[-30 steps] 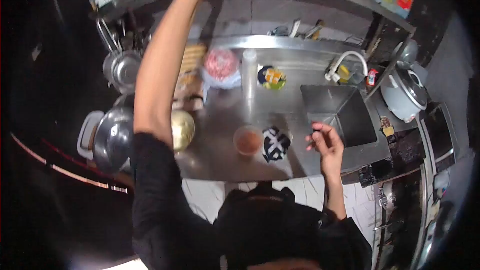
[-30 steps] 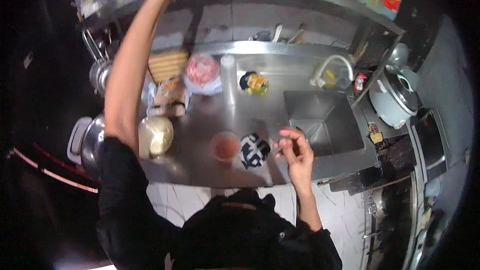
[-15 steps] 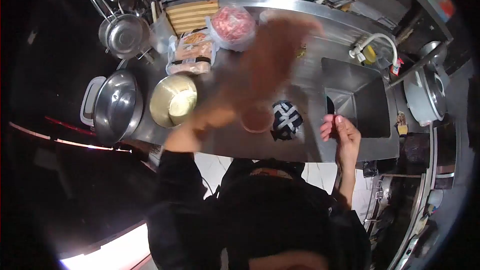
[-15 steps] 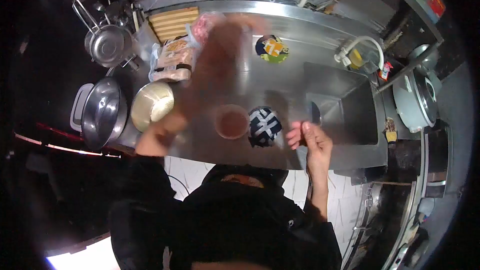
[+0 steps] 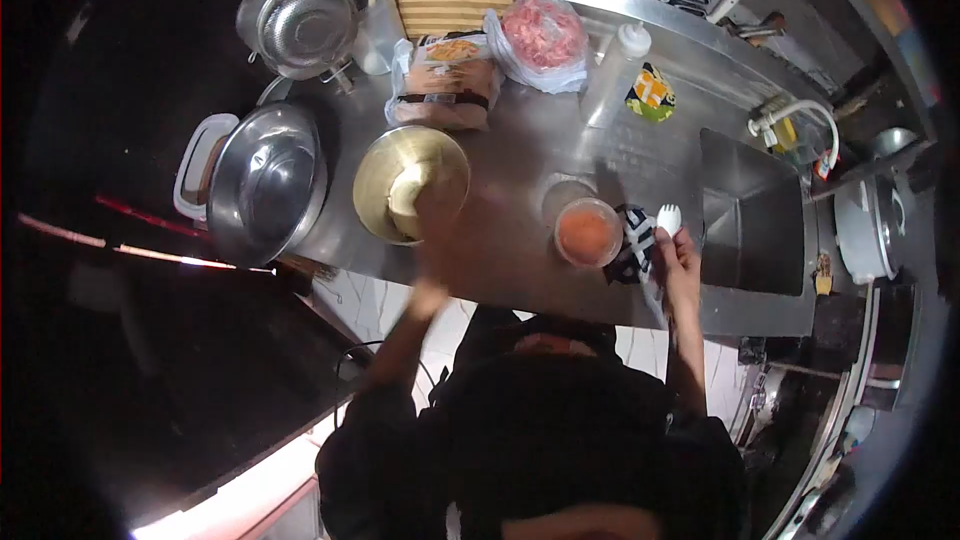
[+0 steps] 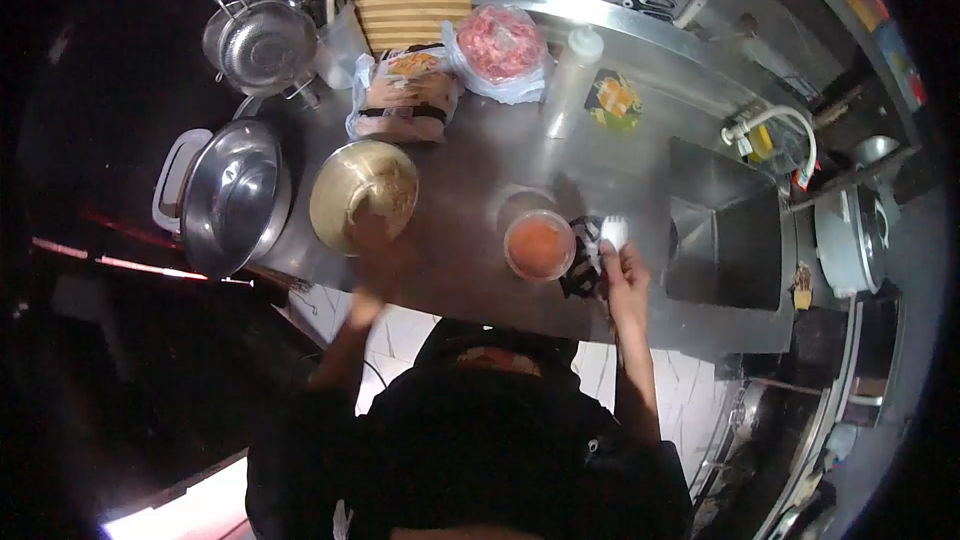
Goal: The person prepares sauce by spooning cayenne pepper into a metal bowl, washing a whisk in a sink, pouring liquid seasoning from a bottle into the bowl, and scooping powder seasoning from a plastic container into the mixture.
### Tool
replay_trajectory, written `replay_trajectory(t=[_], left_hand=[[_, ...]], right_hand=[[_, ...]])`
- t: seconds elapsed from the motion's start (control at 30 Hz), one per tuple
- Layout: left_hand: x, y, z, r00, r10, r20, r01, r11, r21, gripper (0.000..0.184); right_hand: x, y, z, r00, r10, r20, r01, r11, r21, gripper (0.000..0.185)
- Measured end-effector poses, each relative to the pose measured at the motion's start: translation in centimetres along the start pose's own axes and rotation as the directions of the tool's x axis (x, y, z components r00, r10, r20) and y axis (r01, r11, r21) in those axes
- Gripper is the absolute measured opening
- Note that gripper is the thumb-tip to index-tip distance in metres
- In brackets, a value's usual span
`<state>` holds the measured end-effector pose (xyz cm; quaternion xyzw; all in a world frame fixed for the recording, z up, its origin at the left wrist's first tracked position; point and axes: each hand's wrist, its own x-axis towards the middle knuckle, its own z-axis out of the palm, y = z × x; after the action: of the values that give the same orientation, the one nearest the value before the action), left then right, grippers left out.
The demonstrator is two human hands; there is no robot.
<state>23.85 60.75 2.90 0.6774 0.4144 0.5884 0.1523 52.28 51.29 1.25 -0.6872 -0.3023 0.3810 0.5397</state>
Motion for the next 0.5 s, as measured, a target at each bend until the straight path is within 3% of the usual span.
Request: replay_trajectory(t=[0.03,0.1,0.13,0.17,0.2,0.23,0.3,0.33,0.4,0.47,0.5], left_hand=[[0.9,-3.6,-3.3,0.999,-0.034,-0.016,0.037,0.966,0.254,0.049],[2.9,-10.9,-9.7,0.994,-0.102,-0.048,0.106,0.696,0.710,0.058],[1.4,-16.0,-12.0,0.969,-0.224,-0.103,0.232,0.690,0.686,0.054],[1.2,-17.7,-13.3,0.754,-0.645,-0.120,0.606,0.614,0.505,0.048],[-1.4,-25.4,-15.3,0.937,-0.348,0.024,0.259,0.740,0.621,0.045],[-0.4,-22.6,-14.5,0.844,-0.535,0.039,0.436,0.727,0.530,0.035],[1.3,-16.8,-12.9,0.552,-0.824,0.128,0.749,0.557,0.358,0.024],[0.6,-17.1,-12.6,0.598,-0.788,0.146,0.735,0.612,0.293,0.023],[-0.8,-18.0,-11.9,0.688,-0.708,0.160,0.691,0.706,0.154,0.023],[-0.7,-16.1,-9.8,0.625,-0.758,0.186,0.739,0.652,0.171,0.029],[-0.6,-15.5,-9.2,0.593,-0.781,0.198,0.760,0.624,0.182,0.033]], right_hand=[[0.7,1.5,-0.1,0.995,-0.080,-0.053,0.066,0.971,-0.231,0.035],[1.5,4.2,-1.0,0.962,-0.250,-0.108,0.119,0.743,-0.658,0.043],[1.3,4.9,-0.4,0.983,-0.121,-0.139,-0.002,0.748,-0.663,0.038],[0.6,3.8,0.7,0.989,0.068,-0.135,-0.123,0.881,-0.456,0.039],[0.8,4.8,1.1,0.987,0.122,-0.100,-0.151,0.916,-0.371,0.040],[0.7,5.1,2.0,0.983,0.173,-0.057,-0.182,0.942,-0.280,0.040],[0.2,4.8,3.6,0.974,0.224,-0.036,-0.226,0.955,-0.190,0.040],[0.8,6.6,4.3,0.988,0.156,-0.002,-0.155,0.982,-0.110,0.037],[1.0,8.1,4.0,0.992,0.122,-0.042,-0.128,0.976,-0.174,0.031],[2.0,10.5,3.6,0.994,0.008,-0.106,-0.041,0.949,-0.313,0.023],[2.4,11.0,3.3,0.994,0.024,-0.106,-0.055,0.953,-0.298,0.022]])
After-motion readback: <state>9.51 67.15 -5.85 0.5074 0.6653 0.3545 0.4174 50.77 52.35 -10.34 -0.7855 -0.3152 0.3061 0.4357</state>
